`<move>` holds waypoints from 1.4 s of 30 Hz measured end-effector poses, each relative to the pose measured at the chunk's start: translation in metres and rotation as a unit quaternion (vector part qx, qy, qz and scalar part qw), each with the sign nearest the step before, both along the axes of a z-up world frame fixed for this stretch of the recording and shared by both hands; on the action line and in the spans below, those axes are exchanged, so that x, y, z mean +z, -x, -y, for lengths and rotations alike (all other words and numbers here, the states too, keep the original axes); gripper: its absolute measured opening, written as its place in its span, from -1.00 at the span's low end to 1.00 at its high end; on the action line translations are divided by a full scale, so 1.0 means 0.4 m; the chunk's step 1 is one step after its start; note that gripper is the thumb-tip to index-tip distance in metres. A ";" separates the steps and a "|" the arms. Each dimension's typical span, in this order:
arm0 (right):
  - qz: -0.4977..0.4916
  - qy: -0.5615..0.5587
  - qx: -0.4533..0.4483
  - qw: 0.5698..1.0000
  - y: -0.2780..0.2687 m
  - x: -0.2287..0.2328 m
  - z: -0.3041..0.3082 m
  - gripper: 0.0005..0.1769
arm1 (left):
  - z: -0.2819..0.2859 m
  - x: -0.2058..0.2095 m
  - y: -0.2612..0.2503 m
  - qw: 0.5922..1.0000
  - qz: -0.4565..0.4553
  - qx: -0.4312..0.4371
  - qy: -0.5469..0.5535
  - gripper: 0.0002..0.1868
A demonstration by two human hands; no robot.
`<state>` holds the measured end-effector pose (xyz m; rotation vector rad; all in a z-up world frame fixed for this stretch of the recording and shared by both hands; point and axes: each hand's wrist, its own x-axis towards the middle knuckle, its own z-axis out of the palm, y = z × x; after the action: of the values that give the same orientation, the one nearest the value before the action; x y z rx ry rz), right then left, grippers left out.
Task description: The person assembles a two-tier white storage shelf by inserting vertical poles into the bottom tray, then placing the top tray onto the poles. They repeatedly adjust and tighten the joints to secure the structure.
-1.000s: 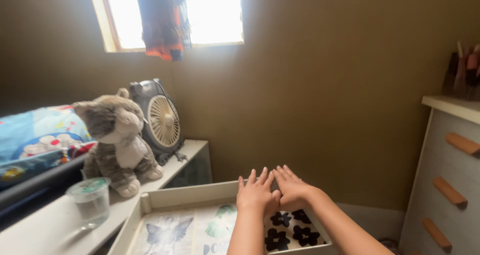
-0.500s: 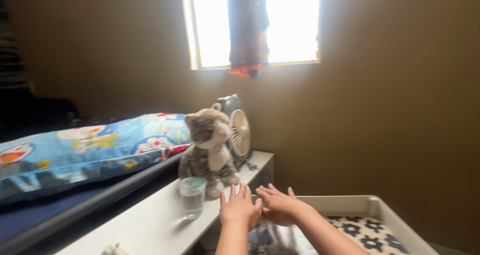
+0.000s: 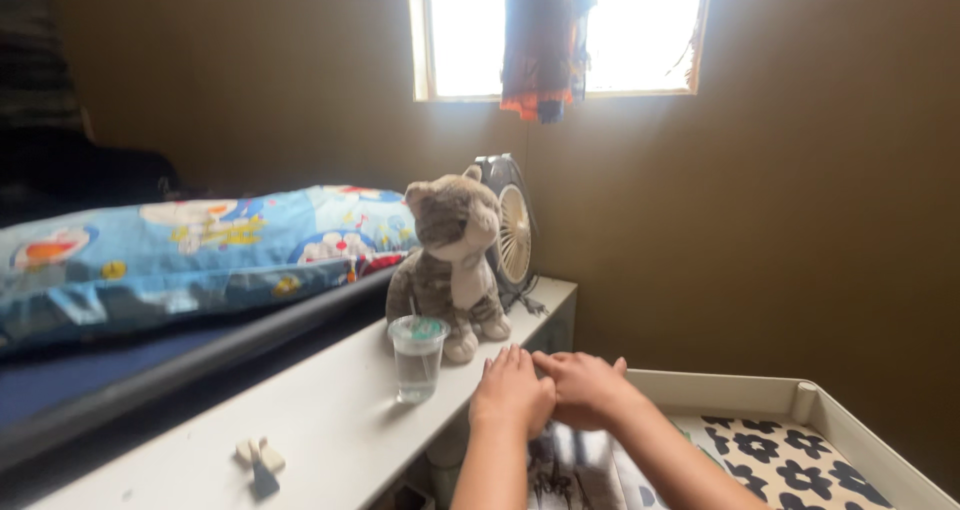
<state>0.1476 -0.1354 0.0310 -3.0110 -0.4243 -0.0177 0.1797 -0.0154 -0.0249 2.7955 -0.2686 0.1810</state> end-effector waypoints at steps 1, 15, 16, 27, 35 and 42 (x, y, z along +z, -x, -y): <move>0.018 -0.009 0.016 1.000 -0.012 0.000 0.003 -0.22 | -0.007 0.002 -0.003 1.000 0.001 -0.003 0.005 -0.26; -0.041 -0.010 -0.004 0.999 -0.016 0.015 0.027 -0.02 | -0.061 0.095 0.157 0.987 -0.004 0.027 0.160 -0.19; -0.023 -0.019 -0.002 1.000 -0.009 0.015 0.026 -0.03 | -0.069 0.104 0.174 0.982 0.010 0.036 0.185 -0.17; -0.126 -0.041 -0.014 0.991 0.145 -0.141 -0.012 -0.15 | -0.056 0.113 0.370 0.970 -0.129 0.147 0.144 -0.24; 0.054 -0.216 0.038 0.974 0.103 -0.158 0.005 -0.33 | -0.059 0.130 0.380 0.967 -0.061 0.177 0.171 -0.38; 0.197 -0.289 0.039 0.936 0.131 0.073 -0.205 -0.68 | -0.372 0.193 0.392 0.953 0.148 0.224 0.140 -0.58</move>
<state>0.0952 -0.0536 0.0600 -2.3945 -0.4682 -0.6320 0.0230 0.1334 0.0523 2.4947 0.3101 0.6896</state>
